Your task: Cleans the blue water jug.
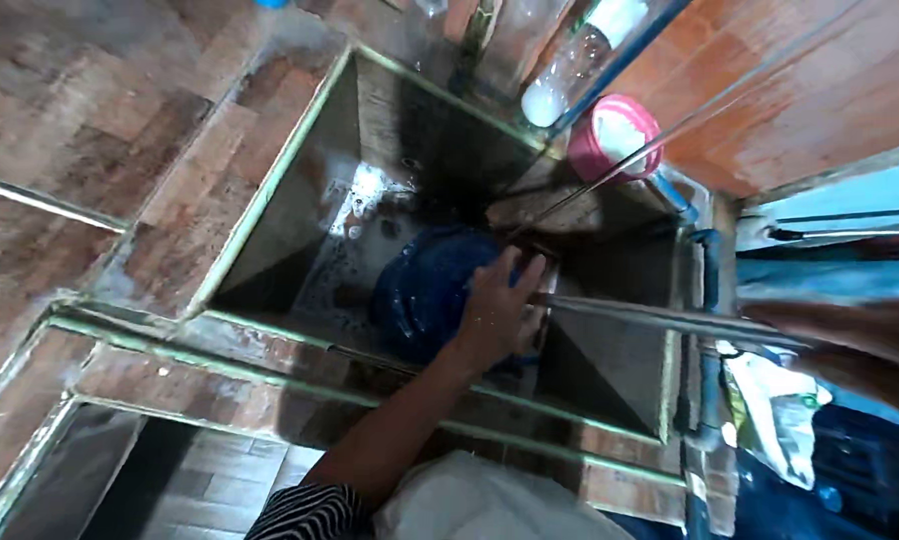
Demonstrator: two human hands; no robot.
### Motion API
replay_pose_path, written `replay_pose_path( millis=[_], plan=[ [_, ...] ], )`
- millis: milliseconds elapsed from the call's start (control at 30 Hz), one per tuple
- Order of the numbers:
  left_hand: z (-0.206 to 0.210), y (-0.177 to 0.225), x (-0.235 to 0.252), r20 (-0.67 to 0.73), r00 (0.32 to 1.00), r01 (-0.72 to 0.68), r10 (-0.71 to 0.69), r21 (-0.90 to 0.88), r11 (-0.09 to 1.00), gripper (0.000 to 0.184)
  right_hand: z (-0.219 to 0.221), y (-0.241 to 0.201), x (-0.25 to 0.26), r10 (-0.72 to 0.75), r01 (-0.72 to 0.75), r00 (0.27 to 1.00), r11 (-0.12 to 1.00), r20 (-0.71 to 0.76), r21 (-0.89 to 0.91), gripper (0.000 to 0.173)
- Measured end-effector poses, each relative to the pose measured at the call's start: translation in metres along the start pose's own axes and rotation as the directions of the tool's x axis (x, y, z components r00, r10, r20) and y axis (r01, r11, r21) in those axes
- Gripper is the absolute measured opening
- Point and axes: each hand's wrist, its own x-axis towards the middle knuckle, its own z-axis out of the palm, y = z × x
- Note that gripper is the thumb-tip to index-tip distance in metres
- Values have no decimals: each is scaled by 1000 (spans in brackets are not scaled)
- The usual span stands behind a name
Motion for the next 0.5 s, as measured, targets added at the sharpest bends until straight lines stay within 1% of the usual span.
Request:
replay_pose_path(
  millis=[33, 67, 100, 133, 167, 200, 233, 267, 333, 400, 467, 500],
  plan=[
    [11, 4, 0, 95, 995, -4, 11, -73, 997, 66, 13, -1, 29, -25, 27, 999, 996, 26, -83, 27],
    [24, 7, 0, 198, 980, 2, 26, -138, 990, 70, 21, -13, 60, 72, -51, 979, 992, 192, -115, 28],
    [37, 7, 1, 277, 959, -4, 58, -192, 981, 72, 30, -23, 86, 153, -110, 925, 984, 348, -139, 34],
    [50, 5, 3, 318, 942, -38, 112, -229, 973, 70, 42, -26, 104, 199, -143, 874, 977, 443, -157, 38],
    [63, 4, 4, 326, 930, -96, 170, -231, 968, 64, 59, -21, 113, 205, -145, 856, 976, 475, -160, 40],
    [74, 6, 6, 324, 921, -152, 217, -214, 965, 59, 78, -14, 115, 203, -151, 855, 978, 477, -145, 41],
    [83, 10, 9, 344, 908, -183, 240, -190, 964, 55, 97, -6, 113, 210, -178, 862, 978, 462, -112, 44],
    [93, 16, 11, 396, 887, -188, 236, -157, 970, 54, 115, 2, 111, 224, -216, 870, 974, 440, -69, 47],
    [107, 32, 15, 514, 840, -149, 172, -87, 985, 56, 144, 13, 103, 261, -292, 874, 956, 410, 12, 48],
    [111, 49, 12, 541, 839, -57, 58, -18, 998, 59, 159, 28, 95, 242, -319, 872, 940, 424, 119, 46],
    [97, 61, 3, 517, 850, 109, -96, 4, 994, 57, 162, 49, 86, 126, -262, 880, 933, 457, 247, 37],
    [88, 64, -6, 490, 853, 223, -181, -28, 974, 54, 159, 55, 82, 91, -234, 876, 939, 473, 252, 36]
  ],
)
